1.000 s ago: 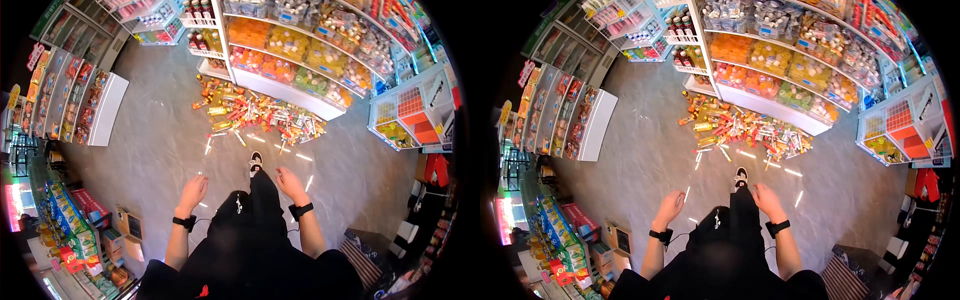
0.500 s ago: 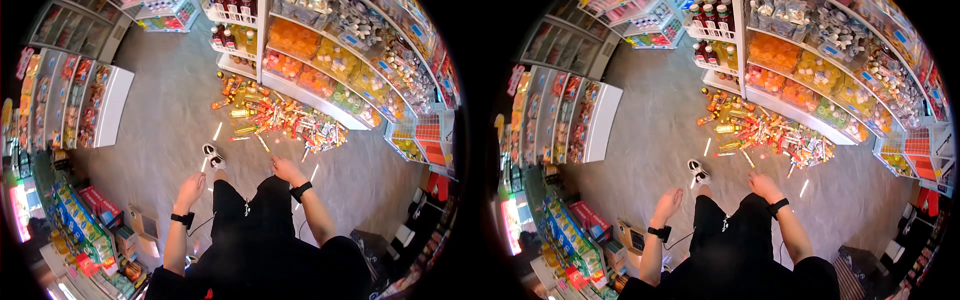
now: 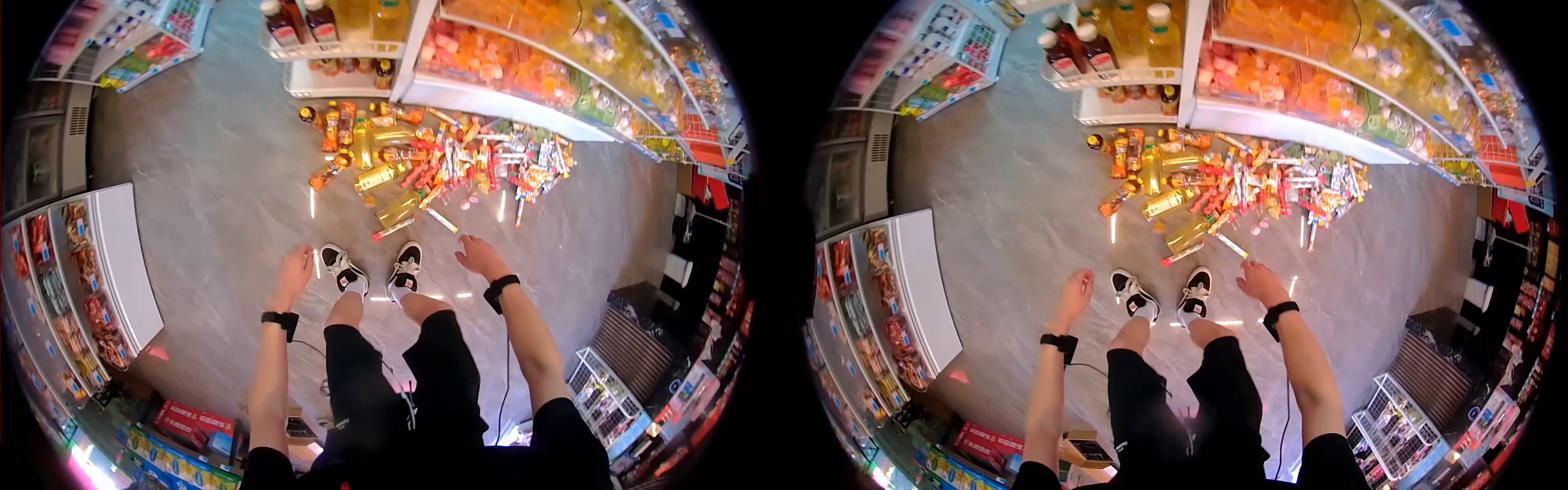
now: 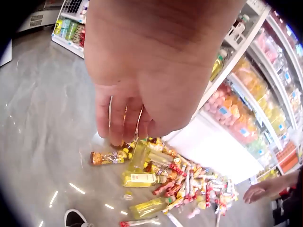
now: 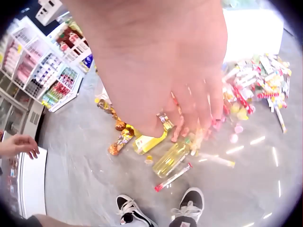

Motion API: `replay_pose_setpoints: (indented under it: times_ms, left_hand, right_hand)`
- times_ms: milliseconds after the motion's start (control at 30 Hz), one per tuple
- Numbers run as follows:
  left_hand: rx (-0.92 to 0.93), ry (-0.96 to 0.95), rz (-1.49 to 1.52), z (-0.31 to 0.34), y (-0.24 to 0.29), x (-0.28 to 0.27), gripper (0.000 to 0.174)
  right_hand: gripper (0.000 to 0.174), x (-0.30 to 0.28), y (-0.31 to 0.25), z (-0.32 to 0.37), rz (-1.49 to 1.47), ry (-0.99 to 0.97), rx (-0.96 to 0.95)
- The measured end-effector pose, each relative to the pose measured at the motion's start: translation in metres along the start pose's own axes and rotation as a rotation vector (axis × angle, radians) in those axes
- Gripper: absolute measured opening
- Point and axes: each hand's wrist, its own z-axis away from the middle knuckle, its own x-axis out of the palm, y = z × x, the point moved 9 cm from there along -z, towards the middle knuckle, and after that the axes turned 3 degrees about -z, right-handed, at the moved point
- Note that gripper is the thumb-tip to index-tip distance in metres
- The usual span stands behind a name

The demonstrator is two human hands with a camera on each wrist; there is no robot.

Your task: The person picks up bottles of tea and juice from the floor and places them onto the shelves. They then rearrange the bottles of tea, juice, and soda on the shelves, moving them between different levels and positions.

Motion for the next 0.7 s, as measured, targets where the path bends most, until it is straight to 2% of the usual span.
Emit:
replay_pose_setpoints:
  times_ms: [67, 100, 167, 200, 267, 333, 367, 400, 433, 467, 533, 567, 600, 667, 700]
  left_hand:
    - [-0.065, -0.128, -0.062, -0.037, -0.015, 0.018, 0.019]
    - [-0.047, -0.114, -0.069, -0.061, -0.020, 0.030, 0.019]
    - [-0.070, -0.185, 0.067, -0.091, -0.038, 0.081, 0.020]
    - [-0.050, -0.185, 0.059, -0.110, -0.050, 0.100, 0.020]
    - [0.205, -0.156, -0.155, -0.129, -0.055, 0.138, 0.020]
    - [0.224, -0.140, -0.144, -0.137, -0.066, 0.156, 0.020]
    - [0.137, -0.156, -0.027, -0.135, -0.071, 0.157, 0.020]
    - [0.044, -0.190, 0.091, -0.125, -0.083, 0.161, 0.020]
    - [0.070, -0.167, 0.071, -0.118, -0.097, 0.161, 0.021]
    - [0.069, -0.170, 0.068, -0.107, -0.117, 0.163, 0.021]
    - [-0.038, -0.079, 0.031, -0.089, -0.174, 0.149, 0.019]
    - [-0.042, -0.066, 0.031, -0.077, -0.195, 0.144, 0.019]
    - [-0.073, -0.031, -0.026, -0.067, -0.217, 0.140, 0.019]
    - [-0.097, 0.022, -0.088, -0.058, -0.236, 0.126, 0.019]
    - [-0.137, 0.031, -0.081, -0.053, -0.243, 0.123, 0.019]
  right_hand:
    - [0.040, 0.034, 0.008, -0.040, -0.094, -0.023, 0.060]
    - [0.044, 0.055, 0.006, -0.060, -0.109, -0.045, 0.061]
    - [0.050, 0.112, 0.013, -0.100, -0.166, -0.097, 0.083]
    - [0.053, 0.145, 0.019, -0.132, -0.212, -0.102, 0.099]
    - [0.064, 0.212, 0.037, -0.188, -0.415, -0.154, 0.107]
    - [0.081, 0.242, 0.036, -0.228, -0.417, -0.151, 0.134]
    - [0.081, 0.258, 0.039, -0.256, -0.426, -0.144, 0.123]
    - [0.090, 0.271, 0.050, -0.274, -0.537, 0.036, 0.141]
    - [0.099, 0.286, 0.065, -0.285, -0.639, 0.217, 0.163]
    - [0.099, 0.309, 0.072, -0.301, -0.644, 0.216, 0.164]
    - [0.110, 0.334, 0.109, -0.332, -0.871, 0.366, 0.455]
    - [0.116, 0.317, 0.101, -0.321, -0.876, 0.504, 0.532]
    - [0.116, 0.315, 0.094, -0.324, -0.876, 0.498, 0.515]
    - [0.124, 0.289, 0.093, -0.318, -0.851, 0.754, 0.533]
    - [0.125, 0.283, 0.088, -0.314, -0.981, 0.704, 0.588]
